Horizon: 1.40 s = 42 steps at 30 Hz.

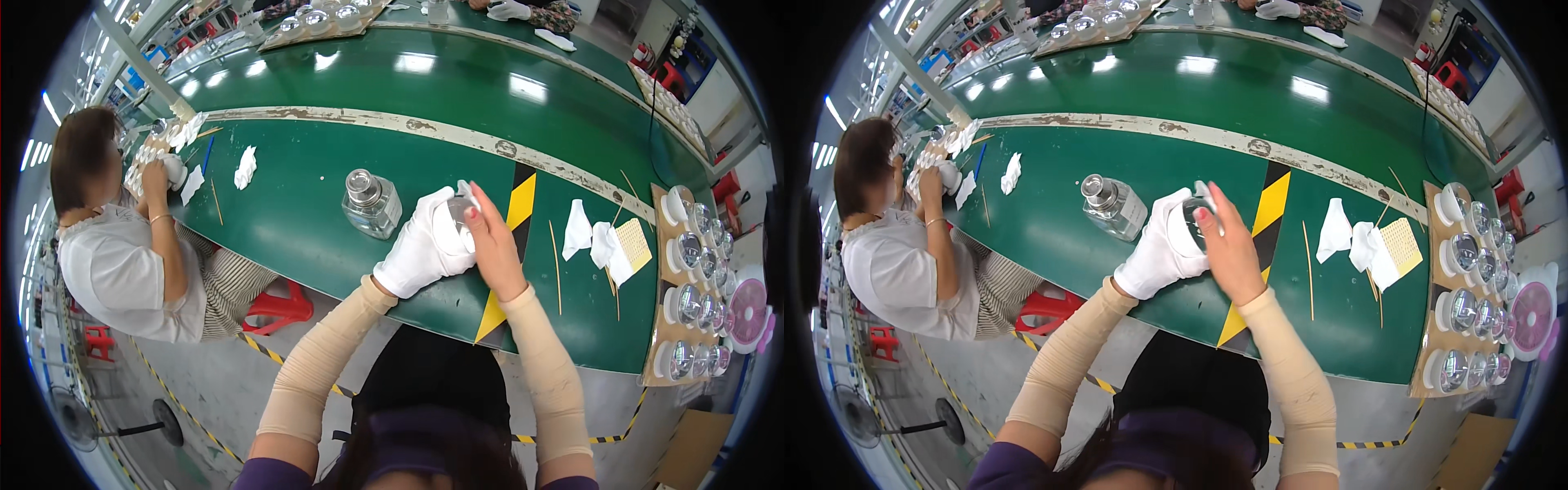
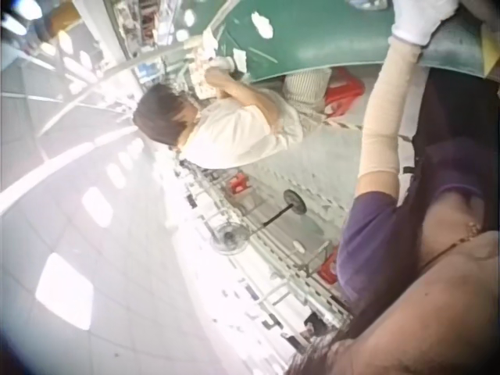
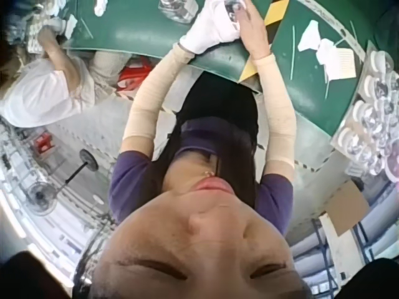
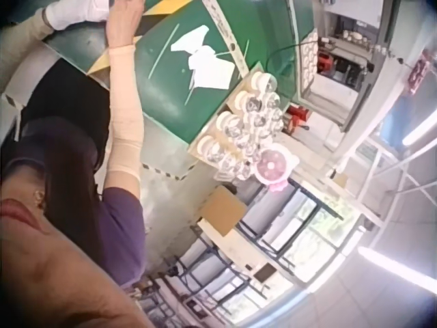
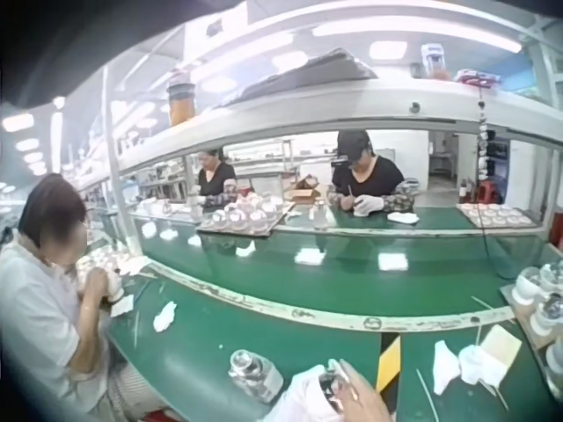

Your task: Wiping and cleaning small white round components with a cloth at a production line station.

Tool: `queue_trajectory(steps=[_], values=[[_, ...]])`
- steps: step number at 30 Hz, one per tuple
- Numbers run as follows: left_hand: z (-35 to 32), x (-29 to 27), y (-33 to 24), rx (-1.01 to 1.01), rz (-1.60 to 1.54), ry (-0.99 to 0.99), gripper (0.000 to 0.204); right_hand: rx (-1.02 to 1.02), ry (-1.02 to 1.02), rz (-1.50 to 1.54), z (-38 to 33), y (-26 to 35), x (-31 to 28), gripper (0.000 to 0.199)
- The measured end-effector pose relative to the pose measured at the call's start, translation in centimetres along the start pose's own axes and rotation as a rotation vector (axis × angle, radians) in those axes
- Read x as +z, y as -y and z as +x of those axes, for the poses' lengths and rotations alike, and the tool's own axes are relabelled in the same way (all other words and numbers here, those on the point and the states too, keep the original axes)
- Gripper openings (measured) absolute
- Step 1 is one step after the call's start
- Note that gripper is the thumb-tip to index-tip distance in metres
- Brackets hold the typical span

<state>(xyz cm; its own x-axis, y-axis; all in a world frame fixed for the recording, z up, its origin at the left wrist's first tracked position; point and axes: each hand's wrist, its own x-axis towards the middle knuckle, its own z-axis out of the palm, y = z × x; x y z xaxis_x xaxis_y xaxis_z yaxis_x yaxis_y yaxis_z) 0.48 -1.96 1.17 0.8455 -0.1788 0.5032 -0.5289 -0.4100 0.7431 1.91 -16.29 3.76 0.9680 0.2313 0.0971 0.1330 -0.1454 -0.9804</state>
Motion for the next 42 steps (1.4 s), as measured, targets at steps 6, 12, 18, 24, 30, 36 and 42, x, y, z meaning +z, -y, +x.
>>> queue_trajectory(steps=[6, 12, 18, 24, 30, 36, 42], values=[[-0.4, -0.7, -0.3, -0.268, -0.208, 0.059, 0.096, -0.156, -0.035, -0.056, -7.1, -1.7, 2.5, 0.065], [-0.6, -0.2, 1.4, -0.197, -0.124, 0.023, 0.096, -0.228, -0.178, -0.151, -6.0, -1.7, 3.6, 0.065], [-0.3, 0.4, 1.8, -0.092, -0.043, 0.022, 0.09, 0.14, -0.04, 0.626, -1.6, -0.8, 0.2, 0.056], [0.1, 0.0, 0.1, -0.239, -0.229, -0.032, 0.093, -0.046, -0.154, 0.407, -6.5, -1.1, 2.1, 0.052], [1.1, -0.4, -0.2, -0.212, -0.261, -0.065, 0.088, -0.011, -0.278, 0.364, -6.3, -3.9, 0.6, 0.048], [2.1, -1.3, -2.5, -0.385, -0.866, -0.141, 0.06, -0.15, -0.42, 0.58, -5.9, -0.5, -1.1, 0.026], [2.0, -1.7, -5.2, -0.78, -1.766, 0.093, 0.069, -0.534, -0.303, 0.247, -5.3, 0.6, -1.9, 0.023]])
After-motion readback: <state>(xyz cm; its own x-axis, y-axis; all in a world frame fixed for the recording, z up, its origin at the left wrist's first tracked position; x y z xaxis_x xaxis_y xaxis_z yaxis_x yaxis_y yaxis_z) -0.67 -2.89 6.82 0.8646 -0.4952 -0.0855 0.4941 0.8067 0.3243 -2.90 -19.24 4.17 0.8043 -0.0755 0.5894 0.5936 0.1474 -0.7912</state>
